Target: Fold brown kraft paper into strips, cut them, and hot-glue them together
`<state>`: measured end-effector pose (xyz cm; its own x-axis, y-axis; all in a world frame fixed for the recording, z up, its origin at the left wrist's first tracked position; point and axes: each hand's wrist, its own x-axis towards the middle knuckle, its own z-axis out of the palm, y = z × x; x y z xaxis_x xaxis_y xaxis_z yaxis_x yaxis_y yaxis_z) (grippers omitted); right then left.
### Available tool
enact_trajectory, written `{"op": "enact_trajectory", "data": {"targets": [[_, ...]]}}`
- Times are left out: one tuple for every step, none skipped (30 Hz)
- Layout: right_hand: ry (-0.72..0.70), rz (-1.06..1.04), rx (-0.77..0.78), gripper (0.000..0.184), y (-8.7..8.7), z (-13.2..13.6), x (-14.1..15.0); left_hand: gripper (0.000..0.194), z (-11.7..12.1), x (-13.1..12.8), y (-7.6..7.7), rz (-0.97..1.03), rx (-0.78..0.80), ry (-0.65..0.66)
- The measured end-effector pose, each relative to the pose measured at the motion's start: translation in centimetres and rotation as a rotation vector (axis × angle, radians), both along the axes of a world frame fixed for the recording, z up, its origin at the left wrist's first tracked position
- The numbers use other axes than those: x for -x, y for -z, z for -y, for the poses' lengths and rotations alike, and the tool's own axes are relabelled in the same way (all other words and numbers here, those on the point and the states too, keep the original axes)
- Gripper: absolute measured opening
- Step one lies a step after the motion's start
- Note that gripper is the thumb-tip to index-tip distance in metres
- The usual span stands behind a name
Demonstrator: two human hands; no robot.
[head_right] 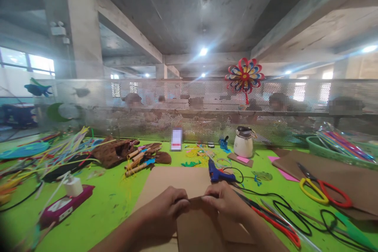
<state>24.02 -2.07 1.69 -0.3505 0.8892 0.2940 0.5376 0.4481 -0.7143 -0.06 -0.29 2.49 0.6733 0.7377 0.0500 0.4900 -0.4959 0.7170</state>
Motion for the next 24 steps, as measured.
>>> {"op": "enact_trajectory", "data": {"targets": [[-0.016, -0.017, 0.023, 0.04, 0.3, -0.2, -0.1, 0.034, -0.1, 0.0, 0.1, 0.003, 0.024, -0.004], [-0.035, -0.041, 0.052, 0.041, 0.5, -0.4, -0.2, 0.034, -0.3, -0.1, 0.1, 0.002, 0.042, -0.008], [-0.054, -0.066, 0.084, 0.043, 0.8, -0.6, -0.3, 0.033, -0.5, -0.2, 0.0, -0.005, 0.055, -0.002], [-0.072, -0.09, 0.114, 0.045, 1.0, -0.7, -0.5, 0.032, -0.8, -0.3, -0.1, -0.022, 0.061, 0.019], [-0.084, -0.108, 0.134, 0.047, 1.1, -0.8, -0.6, 0.03, -1.0, -0.4, -0.3, -0.042, 0.056, 0.048], [-0.092, -0.118, 0.141, 0.048, 1.2, -0.9, -0.7, 0.029, -1.3, -0.5, -0.4, -0.061, 0.041, 0.079], [-0.096, -0.122, 0.14, 0.048, 1.2, -0.9, -0.8, 0.028, -1.7, -0.5, -0.5, -0.075, 0.026, 0.108], [-0.097, -0.124, 0.135, 0.048, 1.3, -1.0, -0.9, 0.027, -2.0, -0.6, -0.5, -0.076, 0.011, 0.123], [-0.092, -0.125, 0.128, 0.048, 1.3, -1.1, -1.0, 0.026, -2.3, -0.6, -0.4, -0.07, -0.002, 0.127], [-0.076, -0.13, 0.12, 0.048, 1.3, -1.1, -1.1, 0.024, -2.5, -0.5, -0.2, -0.062, -0.016, 0.121], [-0.054, -0.137, 0.114, 0.048, 1.4, -1.2, -1.2, 0.023, -2.8, -0.5, 0.0, -0.058, -0.03, 0.106], [-0.033, -0.147, 0.113, 0.048, 1.5, -1.2, -1.3, 0.023, -2.9, -0.4, 0.2, -0.058, -0.046, 0.087], [-0.013, -0.159, 0.114, 0.048, 1.6, -1.3, -1.3, 0.022, -3.0, -0.3, 0.4, -0.06, -0.063, 0.064], [0.0, -0.172, 0.116, 0.049, 1.6, -1.3, -1.4, 0.021, -3.0, -0.2, 0.6, -0.057, -0.078, 0.046], [0.004, -0.185, 0.121, 0.049, 1.6, -1.3, -1.4, 0.019, -2.9, -0.2, 0.7, -0.049, -0.079, 0.042], [0.001, -0.196, 0.128, 0.049, 1.5, -1.2, -1.3, 0.018, -2.8, -0.1, 0.9, -0.019, -0.066, 0.036], [-0.002, -0.207, 0.133, 0.05, 1.4, -1.1, -1.3, 0.019, -2.6, -0.1, 1.0, 0.027, -0.029, 0.034], [-0.004, -0.218, 0.134, 0.05, 1.3, -1.0, -1.2, 0.02, -2.4, -0.1, 1.1, 0.082, 0.035, 0.036], [-0.004, -0.228, 0.128, 0.049, 1.1, -0.9, -1.1, 0.021, -2.3, -0.1, 1.2, 0.158, 0.116, 0.024], [-0.007, -0.24, 0.121, 0.049, 0.9, -0.8, -1.1, 0.023, -2.2, 0.0, 1.3, 0.218, 0.211, 0.026], [-0.016, -0.26, 0.119, 0.048, 0.8, -0.8, -1.1, 0.023, -2.3, 0.1, 1.3, 0.256, 0.303, 0.042], [-0.031, -0.296, 0.125, 0.047, 0.7, -0.8, -1.1, 0.025, -2.6, 0.1, 1.3, 0.282, 0.364, 0.068], [-0.045, -0.357, 0.138, 0.047, 0.6, -0.8, -1.1, 0.028, -2.9, 0.2, 1.2, 0.285, 0.4, 0.114], [-0.055, -0.44, 0.155, 0.048, 0.6, -0.7, -1.2, 0.031, -3.2, 0.3, 1.1, 0.283, 0.41, 0.162]]}}
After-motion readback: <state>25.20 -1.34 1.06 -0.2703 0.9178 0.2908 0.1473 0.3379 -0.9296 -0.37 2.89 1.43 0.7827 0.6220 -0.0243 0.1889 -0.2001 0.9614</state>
